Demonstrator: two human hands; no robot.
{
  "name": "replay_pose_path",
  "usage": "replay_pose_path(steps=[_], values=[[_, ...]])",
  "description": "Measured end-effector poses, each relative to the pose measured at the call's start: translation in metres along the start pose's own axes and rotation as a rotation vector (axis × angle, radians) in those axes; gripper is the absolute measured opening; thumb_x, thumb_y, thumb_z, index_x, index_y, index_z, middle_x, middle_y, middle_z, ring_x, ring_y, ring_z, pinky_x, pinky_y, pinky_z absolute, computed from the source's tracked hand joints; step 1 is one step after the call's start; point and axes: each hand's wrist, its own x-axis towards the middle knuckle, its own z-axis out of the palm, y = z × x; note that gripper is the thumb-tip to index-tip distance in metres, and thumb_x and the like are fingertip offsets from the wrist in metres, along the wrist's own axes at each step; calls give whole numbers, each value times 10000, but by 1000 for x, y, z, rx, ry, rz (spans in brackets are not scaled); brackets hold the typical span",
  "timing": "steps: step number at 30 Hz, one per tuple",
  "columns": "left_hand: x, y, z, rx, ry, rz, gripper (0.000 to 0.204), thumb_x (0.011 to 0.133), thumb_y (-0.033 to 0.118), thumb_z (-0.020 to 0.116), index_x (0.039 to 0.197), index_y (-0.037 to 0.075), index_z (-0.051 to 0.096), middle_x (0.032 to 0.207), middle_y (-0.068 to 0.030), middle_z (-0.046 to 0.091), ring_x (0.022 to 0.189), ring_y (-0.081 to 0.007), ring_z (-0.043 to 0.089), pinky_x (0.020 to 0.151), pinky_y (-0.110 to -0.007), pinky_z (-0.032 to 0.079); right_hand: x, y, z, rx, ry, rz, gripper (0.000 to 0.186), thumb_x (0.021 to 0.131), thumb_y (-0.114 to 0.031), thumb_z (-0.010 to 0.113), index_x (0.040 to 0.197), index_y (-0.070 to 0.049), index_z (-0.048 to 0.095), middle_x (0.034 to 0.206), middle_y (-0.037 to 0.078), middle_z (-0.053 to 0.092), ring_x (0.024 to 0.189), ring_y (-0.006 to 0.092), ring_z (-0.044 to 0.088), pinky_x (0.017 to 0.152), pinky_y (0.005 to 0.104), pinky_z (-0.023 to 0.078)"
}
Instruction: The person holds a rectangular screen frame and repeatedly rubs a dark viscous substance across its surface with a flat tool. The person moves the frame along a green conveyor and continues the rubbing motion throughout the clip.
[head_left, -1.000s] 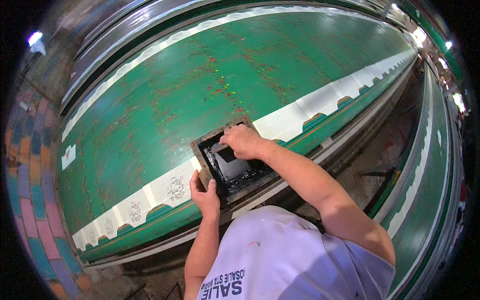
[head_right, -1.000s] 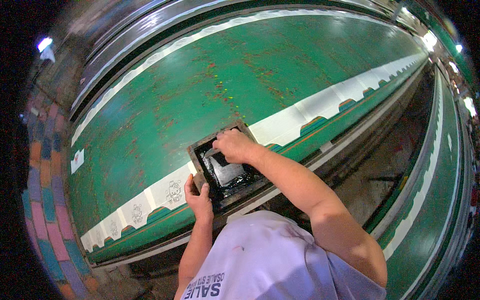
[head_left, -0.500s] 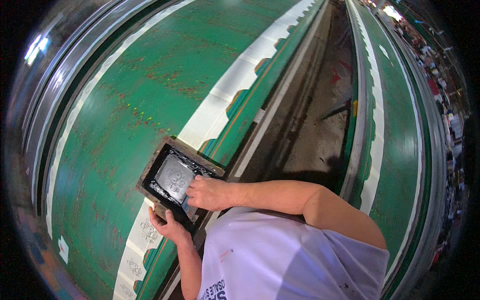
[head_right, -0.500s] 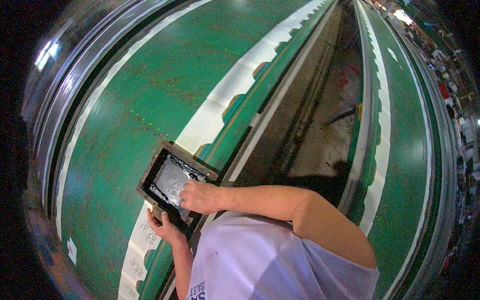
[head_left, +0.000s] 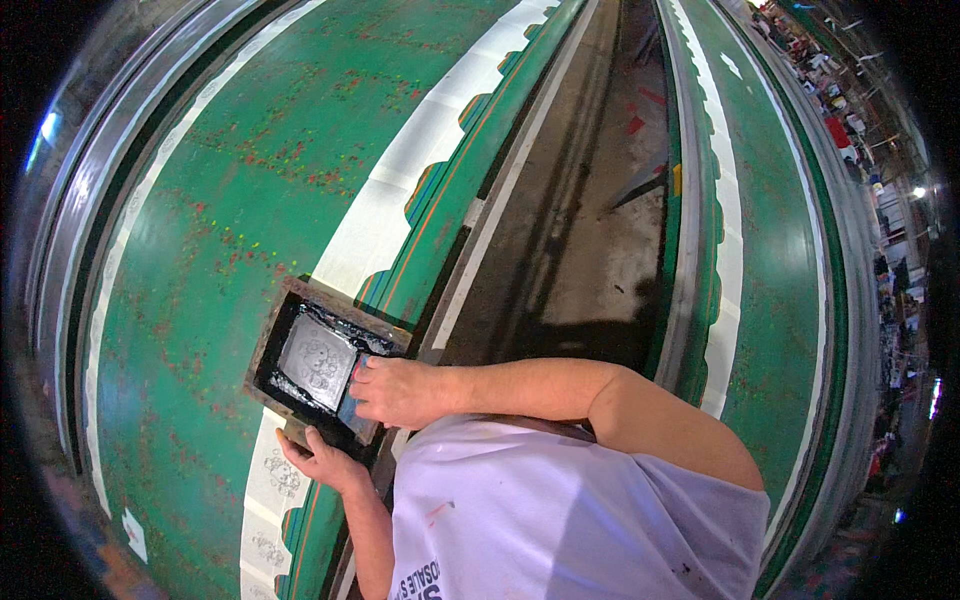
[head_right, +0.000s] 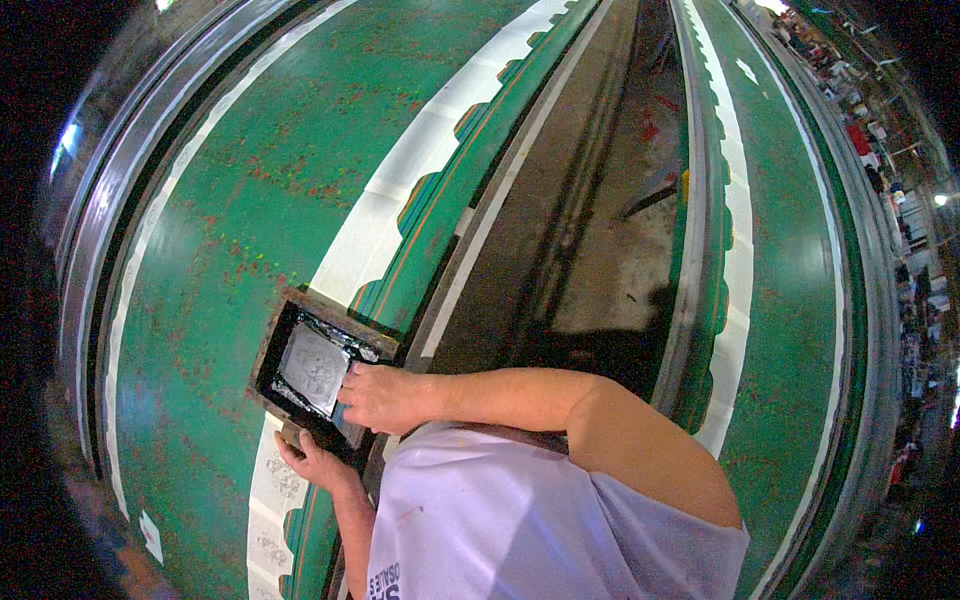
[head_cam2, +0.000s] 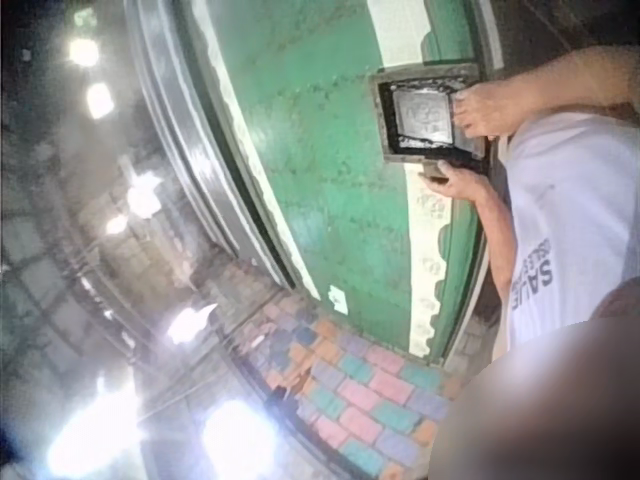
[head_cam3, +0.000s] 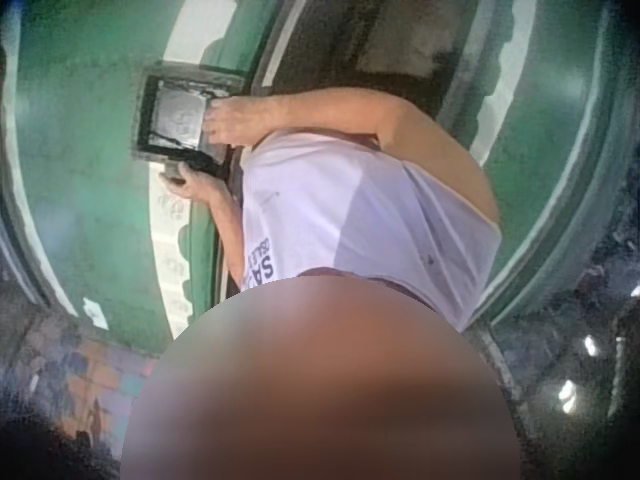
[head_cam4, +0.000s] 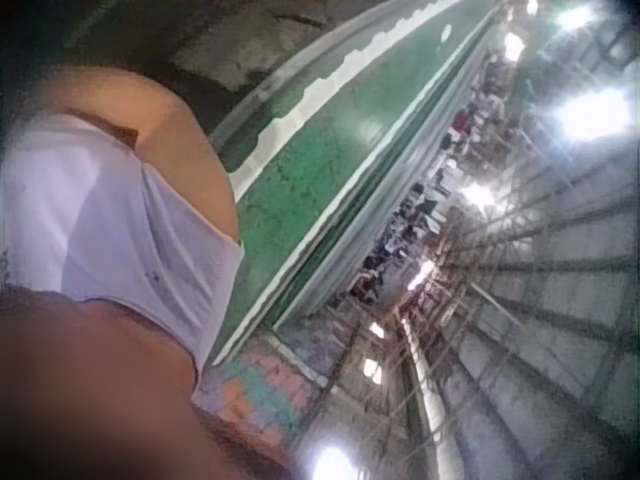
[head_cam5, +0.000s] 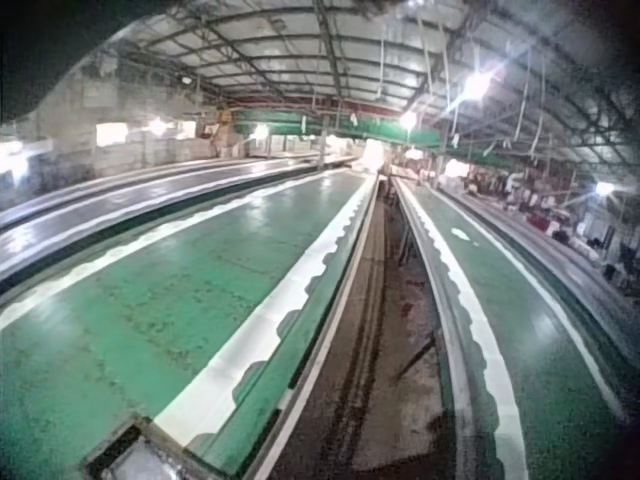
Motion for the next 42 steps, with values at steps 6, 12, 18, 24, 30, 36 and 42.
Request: replay_pose_path(steps=[6, 12, 18, 24, 30, 36, 42], values=[[-10, 0, 14, -43, 20, -30, 836, 978, -77, 717, 1742, -28, 383, 1694, -215, 509, 1453, -319, 580, 1269, -437, 438, -21, 20, 0, 158, 502, 215, 450, 860, -279, 911, 1271, -131, 806, 1341, 117, 721, 1411, 358, 605, 1174, 525, 490], [-14, 10, 17, 79, 121, 38, 940, 824, -136, 701, 1721, -15, 445, 1645, -155, 562, 1492, -289, 555, 1298, -405, 391, -41, 62, -5, 529, 490, 501, 371, 967, -211, 858, 1297, -57, 788, 1409, 194, 702, 1376, 402, 654, 1198, 500, 516], [-23, 27, 45, 24, 126, 134, 939, 825, -119, 695, 1725, -18, 447, 1639, -178, 578, 1479, -298, 579, 1286, -407, 410, -60, 84, -13, 590, 408, 435, 384, 976, -123, 838, 1349, -64, 776, 1455, 175, 712, 1395, 374, 668, 1188, 472, 532], [-38, 30, 139, 37, 119, 171, 914, 825, -59, 714, 1702, -64, 457, 1652, -201, 573, 1535, -303, 549, 1313, -416, 389, -99, 161, -44, 541, 441, 381, 369, 950, -138, 851, 1309, -72, 792, 1422, 177, 733, 1367, 386, 666, 1198, 504, 512], [-54, 26, 229, -82, 109, 162, 920, 827, -75, 717, 1705, -59, 444, 1644, -195, 590, 1528, -285, 562, 1304, -400, 407, -131, 232, -82, 478, 433, 374, 389, 928, -97, 850, 1305, -48, 773, 1405, 182, 723, 1344, 392, 666, 1180, 505, 520], [-61, 32, 260, -168, 119, 103, 923, 817, -101, 714, 1701, -50, 454, 1611, -179, 614, 1479, -273, 599, 1269, -393, 452, -131, 242, -114, 277, 330, 73, 376, 916, -88, 843, 1283, -42, 773, 1396, 179, 709, 1335, 420, 648, 1161, 542, 520], [-60, 30, 266, -53, 125, 99, 921, 817, -97, 736, 1696, -41, 468, 1621, -194, 595, 1472, -293, 600, 1259, -410, 467, -112, 229, -116, 183, 101, -165, 466, 835, -168, 920, 1271, -77, 787, 1416, 141, 682, 1349, 377, 637, 1090, 524, 528]])
